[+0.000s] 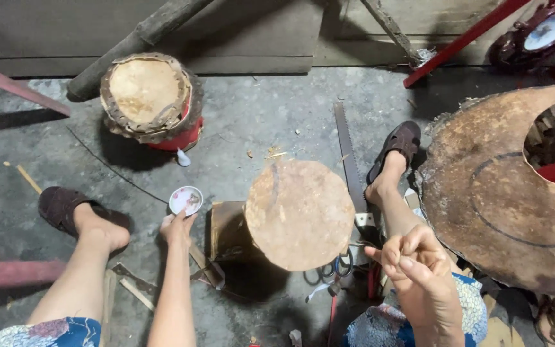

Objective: Cutting animal hide to size with scissors and fitting it onto a wooden drum frame.

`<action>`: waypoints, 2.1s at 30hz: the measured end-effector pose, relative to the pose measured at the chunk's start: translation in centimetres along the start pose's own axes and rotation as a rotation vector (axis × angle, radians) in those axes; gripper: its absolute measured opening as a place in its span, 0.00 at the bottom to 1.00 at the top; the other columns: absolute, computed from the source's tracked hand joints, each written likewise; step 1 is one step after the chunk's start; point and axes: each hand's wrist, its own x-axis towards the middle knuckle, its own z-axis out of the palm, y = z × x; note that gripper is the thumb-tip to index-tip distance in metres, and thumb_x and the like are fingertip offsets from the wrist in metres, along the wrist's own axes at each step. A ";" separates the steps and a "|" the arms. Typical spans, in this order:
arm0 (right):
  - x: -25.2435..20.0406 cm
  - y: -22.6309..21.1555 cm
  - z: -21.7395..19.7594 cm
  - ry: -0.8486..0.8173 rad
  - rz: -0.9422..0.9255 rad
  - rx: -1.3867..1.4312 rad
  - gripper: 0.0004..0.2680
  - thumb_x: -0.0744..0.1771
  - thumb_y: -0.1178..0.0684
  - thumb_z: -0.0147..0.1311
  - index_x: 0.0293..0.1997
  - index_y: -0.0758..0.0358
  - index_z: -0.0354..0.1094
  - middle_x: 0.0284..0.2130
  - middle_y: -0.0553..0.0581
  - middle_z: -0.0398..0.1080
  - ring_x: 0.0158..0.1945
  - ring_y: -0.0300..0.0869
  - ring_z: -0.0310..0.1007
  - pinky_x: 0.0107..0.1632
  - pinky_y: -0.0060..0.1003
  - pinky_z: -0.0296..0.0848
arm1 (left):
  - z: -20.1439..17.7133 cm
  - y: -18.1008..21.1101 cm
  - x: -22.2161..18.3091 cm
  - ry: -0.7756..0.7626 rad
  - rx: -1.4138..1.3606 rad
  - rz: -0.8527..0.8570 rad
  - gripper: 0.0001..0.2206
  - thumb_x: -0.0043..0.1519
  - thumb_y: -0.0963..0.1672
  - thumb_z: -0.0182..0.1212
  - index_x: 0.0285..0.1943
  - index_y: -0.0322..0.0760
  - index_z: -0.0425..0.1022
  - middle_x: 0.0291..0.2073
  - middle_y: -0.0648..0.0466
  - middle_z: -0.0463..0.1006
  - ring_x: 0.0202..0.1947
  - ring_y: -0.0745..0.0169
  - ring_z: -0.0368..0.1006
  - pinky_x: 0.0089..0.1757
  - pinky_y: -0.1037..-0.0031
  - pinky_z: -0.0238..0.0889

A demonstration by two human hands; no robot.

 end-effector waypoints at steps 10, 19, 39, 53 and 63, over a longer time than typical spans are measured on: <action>0.1 0.1 -1.2 0.271 0.034 -0.029 0.07 0.60 0.65 0.59 0.39 0.76 0.72 0.34 0.65 0.73 0.32 0.42 0.73 0.61 0.55 0.77 | -1.8 -2.2 1.6 0.130 0.165 -0.076 0.13 0.61 0.37 0.61 0.53 0.22 0.68 0.43 0.43 0.77 0.37 0.54 0.81 0.41 0.77 0.81; 0.0 1.3 0.3 0.359 -0.010 0.138 0.04 0.65 0.59 0.58 0.41 0.67 0.70 0.32 0.56 0.72 0.33 0.38 0.75 0.56 0.43 0.79 | 12.3 10.0 -20.8 -0.231 0.457 0.314 0.21 0.67 0.48 0.49 0.67 0.34 0.67 0.53 0.46 0.78 0.55 0.59 0.75 0.56 0.68 0.70; -0.4 9.4 3.7 0.317 -0.203 -0.236 0.07 0.73 0.51 0.38 0.45 0.65 0.52 0.67 0.79 0.56 0.70 0.63 0.56 0.68 0.55 0.58 | 15.0 9.2 -28.9 -0.611 0.542 0.615 0.17 0.69 0.46 0.52 0.65 0.39 0.75 0.59 0.45 0.77 0.64 0.53 0.67 0.62 0.58 0.57; -0.6 8.2 3.4 0.339 -0.003 0.121 0.03 0.71 0.54 0.44 0.41 0.59 0.57 0.68 0.71 0.59 0.70 0.54 0.61 0.65 0.48 0.62 | 15.6 8.9 -28.4 -0.596 0.411 0.517 0.15 0.70 0.43 0.51 0.61 0.37 0.78 0.51 0.42 0.81 0.49 0.62 0.75 0.52 0.63 0.70; -1.2 8.7 3.4 0.291 -0.169 -0.093 0.06 0.72 0.53 0.40 0.45 0.66 0.54 0.65 0.81 0.58 0.70 0.66 0.55 0.68 0.58 0.57 | 15.5 8.7 -27.9 -0.604 0.327 0.439 0.15 0.69 0.43 0.53 0.62 0.36 0.77 0.45 0.44 0.82 0.42 0.66 0.74 0.45 0.68 0.74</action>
